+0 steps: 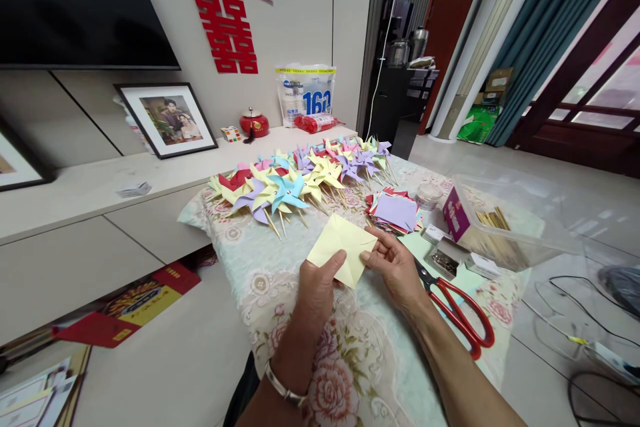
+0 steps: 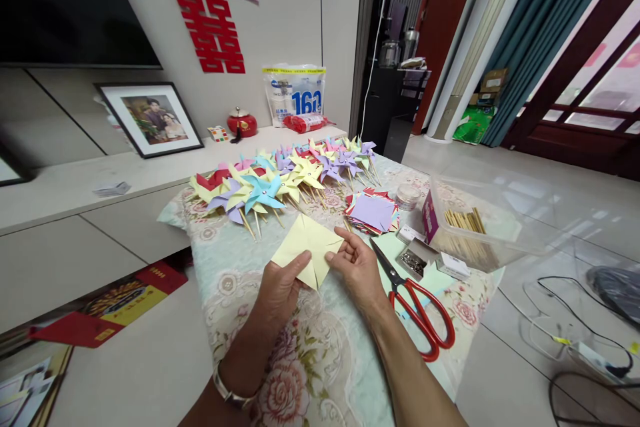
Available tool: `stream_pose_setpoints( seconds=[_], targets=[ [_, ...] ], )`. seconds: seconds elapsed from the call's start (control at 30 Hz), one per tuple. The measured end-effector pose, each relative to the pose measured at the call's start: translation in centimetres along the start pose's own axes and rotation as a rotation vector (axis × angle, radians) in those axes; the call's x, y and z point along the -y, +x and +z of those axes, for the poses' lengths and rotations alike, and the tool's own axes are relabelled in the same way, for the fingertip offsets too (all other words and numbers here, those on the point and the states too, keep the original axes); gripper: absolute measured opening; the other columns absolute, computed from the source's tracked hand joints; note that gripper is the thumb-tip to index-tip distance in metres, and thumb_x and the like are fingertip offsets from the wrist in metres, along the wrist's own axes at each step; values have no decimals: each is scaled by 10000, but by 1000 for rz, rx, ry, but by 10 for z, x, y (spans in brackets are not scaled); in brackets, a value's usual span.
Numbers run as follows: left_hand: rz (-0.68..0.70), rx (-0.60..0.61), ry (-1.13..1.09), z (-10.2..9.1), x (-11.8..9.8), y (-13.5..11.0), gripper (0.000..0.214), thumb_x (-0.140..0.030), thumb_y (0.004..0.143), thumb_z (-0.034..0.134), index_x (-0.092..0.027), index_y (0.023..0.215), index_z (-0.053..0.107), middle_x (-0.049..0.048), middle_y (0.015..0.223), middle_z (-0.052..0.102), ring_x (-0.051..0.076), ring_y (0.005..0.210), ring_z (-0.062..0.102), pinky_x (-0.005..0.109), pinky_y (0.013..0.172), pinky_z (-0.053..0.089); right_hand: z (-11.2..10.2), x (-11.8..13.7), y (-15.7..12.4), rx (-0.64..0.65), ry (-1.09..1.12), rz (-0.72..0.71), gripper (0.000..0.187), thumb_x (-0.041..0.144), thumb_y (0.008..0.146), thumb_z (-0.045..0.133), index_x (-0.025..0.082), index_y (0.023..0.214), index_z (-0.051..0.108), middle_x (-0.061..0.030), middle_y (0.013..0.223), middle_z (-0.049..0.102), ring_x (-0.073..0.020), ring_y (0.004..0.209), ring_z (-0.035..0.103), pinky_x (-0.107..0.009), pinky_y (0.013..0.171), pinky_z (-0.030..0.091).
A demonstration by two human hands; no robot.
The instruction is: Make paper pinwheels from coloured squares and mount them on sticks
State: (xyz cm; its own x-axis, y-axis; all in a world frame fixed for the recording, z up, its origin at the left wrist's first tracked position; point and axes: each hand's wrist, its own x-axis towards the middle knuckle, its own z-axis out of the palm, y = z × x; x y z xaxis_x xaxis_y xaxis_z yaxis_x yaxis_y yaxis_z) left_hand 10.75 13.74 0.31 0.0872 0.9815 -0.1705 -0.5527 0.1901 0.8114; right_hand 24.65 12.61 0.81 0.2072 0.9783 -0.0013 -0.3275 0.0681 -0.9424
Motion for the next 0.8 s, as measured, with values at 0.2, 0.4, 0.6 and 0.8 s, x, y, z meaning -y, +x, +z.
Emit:
stream_pose_setpoints(
  seconds=[0.2, 0.4, 0.6, 0.8],
  targets=[
    [8, -11, -50, 3, -4, -2, 436, -259, 643, 840, -117, 1038, 725, 83, 899, 784, 209, 732, 694, 269, 618, 517, 2, 2, -4, 159, -10, 22, 414, 316, 676, 855, 223, 1060, 732, -33, 911, 767, -202, 801, 691, -323, 754, 525],
    [-11, 45, 41, -1, 0, 0, 413, -329, 686, 816, -110, 1012, 691, 50, 771, 736, 148, 583, 611, 230, 474, 436, 6, 4, -5, 100, -14, 24, 314, 341, 613, 880, 212, 874, 763, -22, 789, 761, -208, 696, 666, -336, 702, 520],
    [203, -231, 303, -8, 4, 8, 508, -333, 638, 825, -152, 1041, 574, 30, 881, 666, 115, 568, 598, 231, 485, 456, -1, 2, -1, -92, -21, -81, 211, 355, 651, 839, 212, 765, 734, -3, 751, 732, -176, 657, 608, -302, 655, 475],
    [355, -129, 500, -5, 4, 0, 204, -317, 750, 748, -182, 848, 631, -22, 650, 605, 115, 554, 558, 224, 554, 453, -6, 5, -6, -286, -505, -425, 112, 334, 826, 688, 228, 848, 714, -21, 801, 690, -192, 700, 575, -324, 684, 454]
  ],
)
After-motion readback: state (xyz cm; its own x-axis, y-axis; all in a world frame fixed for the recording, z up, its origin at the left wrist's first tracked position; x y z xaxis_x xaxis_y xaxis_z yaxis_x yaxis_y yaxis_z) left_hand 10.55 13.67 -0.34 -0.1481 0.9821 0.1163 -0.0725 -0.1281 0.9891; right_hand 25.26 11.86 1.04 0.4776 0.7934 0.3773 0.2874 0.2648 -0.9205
